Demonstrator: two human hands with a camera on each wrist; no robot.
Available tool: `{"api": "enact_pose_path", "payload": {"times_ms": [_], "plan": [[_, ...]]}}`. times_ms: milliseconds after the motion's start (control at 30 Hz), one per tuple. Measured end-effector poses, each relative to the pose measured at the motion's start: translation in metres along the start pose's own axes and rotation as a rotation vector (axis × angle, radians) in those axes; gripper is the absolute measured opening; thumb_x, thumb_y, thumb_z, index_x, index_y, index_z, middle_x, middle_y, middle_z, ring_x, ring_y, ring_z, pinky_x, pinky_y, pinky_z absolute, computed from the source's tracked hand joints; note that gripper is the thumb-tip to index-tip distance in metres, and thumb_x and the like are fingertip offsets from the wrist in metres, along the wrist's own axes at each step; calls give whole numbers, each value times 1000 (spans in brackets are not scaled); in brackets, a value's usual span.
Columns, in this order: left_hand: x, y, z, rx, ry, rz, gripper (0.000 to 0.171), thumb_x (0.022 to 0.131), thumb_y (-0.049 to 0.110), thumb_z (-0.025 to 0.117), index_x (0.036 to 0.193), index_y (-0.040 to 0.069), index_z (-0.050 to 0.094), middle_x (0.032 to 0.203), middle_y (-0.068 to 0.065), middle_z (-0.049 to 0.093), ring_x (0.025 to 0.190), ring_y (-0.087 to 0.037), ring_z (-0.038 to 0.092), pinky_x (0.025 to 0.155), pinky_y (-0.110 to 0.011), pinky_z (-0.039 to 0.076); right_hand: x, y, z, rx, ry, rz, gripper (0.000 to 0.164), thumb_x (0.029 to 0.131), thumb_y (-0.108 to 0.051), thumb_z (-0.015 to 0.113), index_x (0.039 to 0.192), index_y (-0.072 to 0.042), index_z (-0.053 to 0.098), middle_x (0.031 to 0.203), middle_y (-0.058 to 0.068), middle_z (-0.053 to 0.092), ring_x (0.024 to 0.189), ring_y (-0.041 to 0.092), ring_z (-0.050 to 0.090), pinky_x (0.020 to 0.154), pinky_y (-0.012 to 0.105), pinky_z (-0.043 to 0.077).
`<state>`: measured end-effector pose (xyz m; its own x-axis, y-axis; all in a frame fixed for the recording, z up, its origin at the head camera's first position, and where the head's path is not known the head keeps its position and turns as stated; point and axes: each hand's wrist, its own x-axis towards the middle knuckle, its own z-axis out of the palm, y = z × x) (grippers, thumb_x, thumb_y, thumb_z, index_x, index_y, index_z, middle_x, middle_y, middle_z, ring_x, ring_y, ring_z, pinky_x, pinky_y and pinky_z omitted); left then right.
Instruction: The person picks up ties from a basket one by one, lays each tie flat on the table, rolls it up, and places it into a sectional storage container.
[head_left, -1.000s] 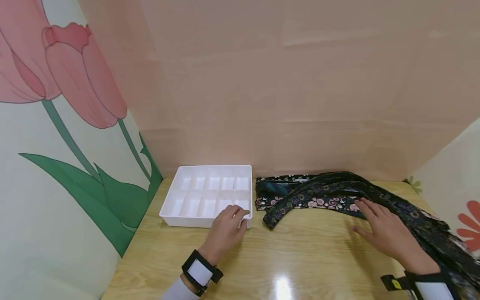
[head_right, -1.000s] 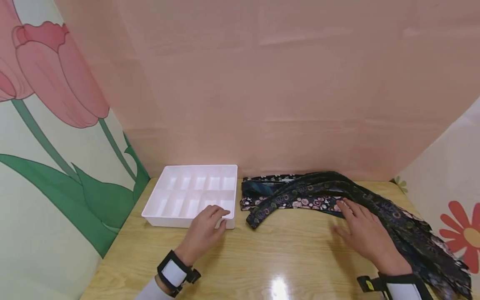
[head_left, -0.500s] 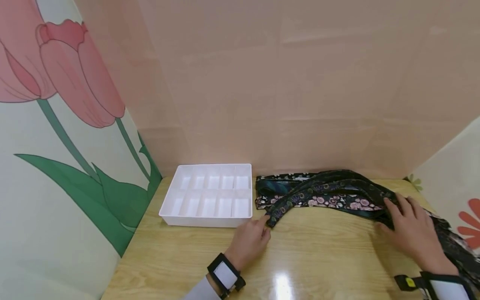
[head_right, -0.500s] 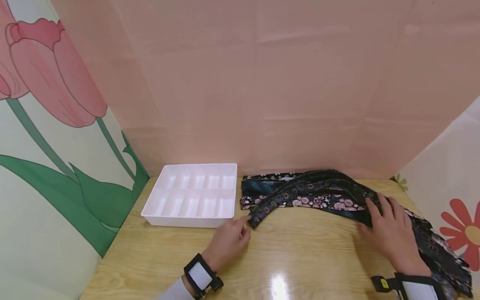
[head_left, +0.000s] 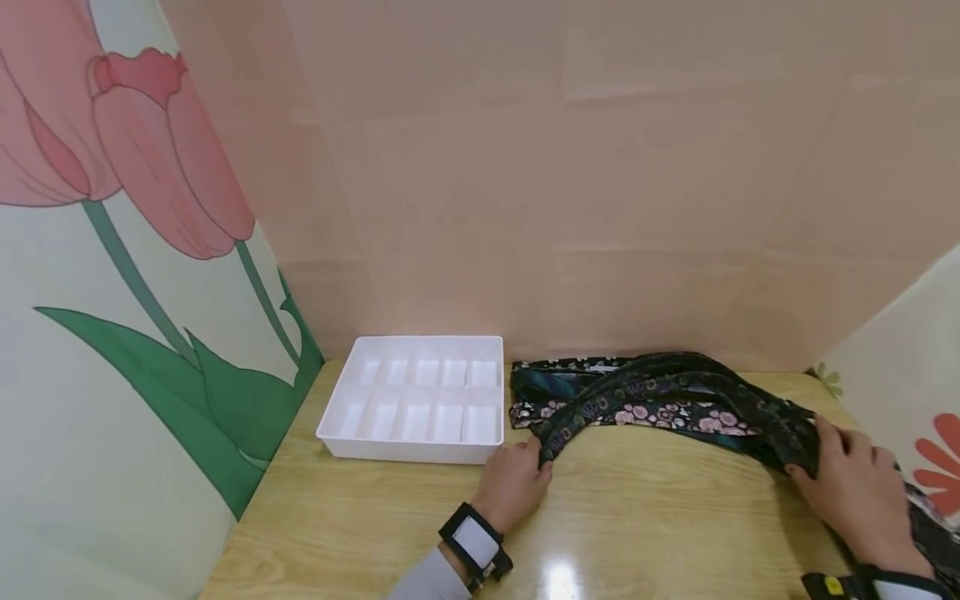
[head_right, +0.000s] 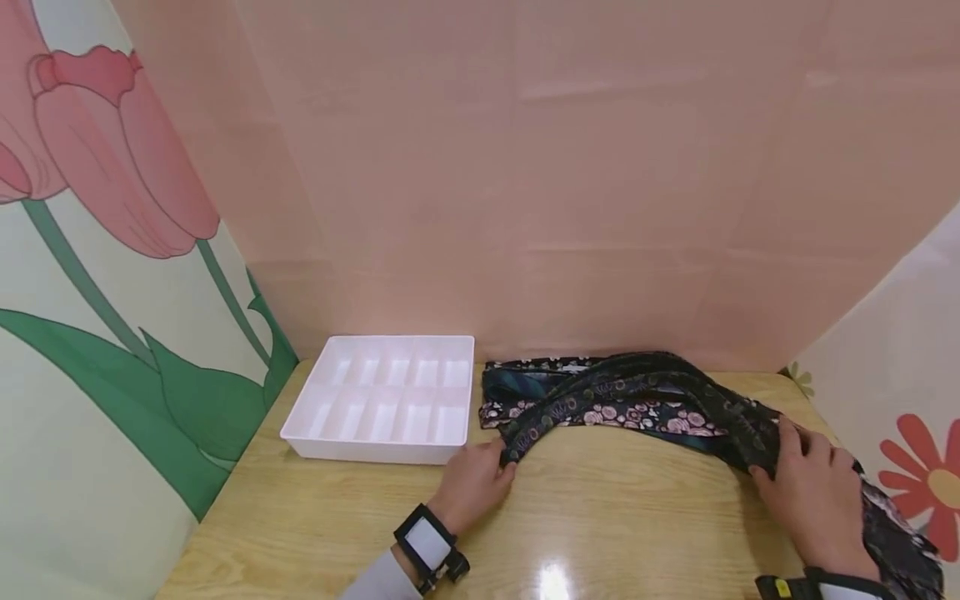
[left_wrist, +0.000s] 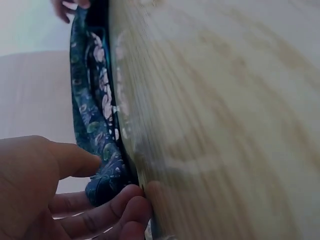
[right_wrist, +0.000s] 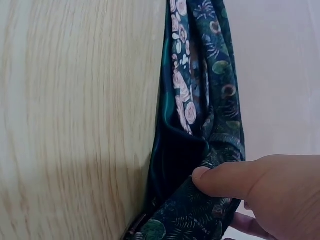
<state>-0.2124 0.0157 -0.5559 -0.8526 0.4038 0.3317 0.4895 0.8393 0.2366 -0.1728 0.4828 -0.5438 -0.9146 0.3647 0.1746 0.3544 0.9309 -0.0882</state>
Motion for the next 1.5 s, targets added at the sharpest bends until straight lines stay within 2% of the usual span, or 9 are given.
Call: {"api": "enact_pose_path", "payload": {"times_ms": [200,367,600,733,833,1067,1200,1300,1500], "plan": [[-4,2,-3,-14,-51,-59,37,101,38,72,118,5,75,98,-11,72,75,-24,68,61,-33,52,-7,-3,-1,-11,5,32,86,81,-20,90,134,23,38,127,51,35,115,66,34,97,73,38],[-7,0,-6,-10,-54,-48,34,98,34,77,115,4,75,101,-11,71,79,-24,69,65,-34,57,-8,-3,-4,-51,35,15,76,83,-21,89,127,24,46,122,47,49,112,64,46,96,71,43],[-14,-8,-17,-162,-137,-99,36,93,22,80,119,3,65,105,-10,71,91,-20,68,73,-32,57,-7,10,-3,-48,55,-36,68,88,-21,85,124,25,51,119,48,52,108,64,48,95,72,44],[-19,-13,-24,-198,-151,-102,29,92,20,82,112,2,69,101,-8,71,86,-14,64,69,-27,54,-4,20,-1,-29,-14,-51,73,88,-26,85,125,26,50,117,49,53,105,65,51,92,74,46],[-23,-14,-29,-219,-158,-92,23,90,18,82,103,4,69,94,-5,68,78,-11,59,63,-25,49,-3,27,-2,3,-53,-49,75,88,-30,85,126,24,51,113,48,56,94,61,57,79,70,50],[-34,-23,-43,-265,-219,-123,17,94,17,78,105,9,67,91,0,62,70,-7,53,57,-24,45,-9,31,-10,84,6,-161,49,93,-20,81,116,18,62,103,43,62,78,55,60,69,67,48],[-41,-35,-52,-309,-213,-171,16,95,17,75,108,11,67,94,2,65,72,-7,55,56,-24,45,-9,24,-15,121,-58,-159,47,93,-14,78,123,18,60,110,44,60,80,52,60,67,63,48],[-47,-46,-59,-314,-195,-192,21,95,16,74,115,12,69,102,0,69,78,-9,60,61,-25,48,-11,21,-18,148,-102,-146,55,93,-24,81,125,16,61,111,44,62,74,47,62,62,59,48],[-52,-67,-70,-300,-174,-228,28,95,16,72,122,11,70,115,-6,74,93,-15,69,72,-32,56,-17,23,-17,146,-219,-177,57,96,-36,78,111,17,66,93,34,68,70,39,65,64,58,51]]}}
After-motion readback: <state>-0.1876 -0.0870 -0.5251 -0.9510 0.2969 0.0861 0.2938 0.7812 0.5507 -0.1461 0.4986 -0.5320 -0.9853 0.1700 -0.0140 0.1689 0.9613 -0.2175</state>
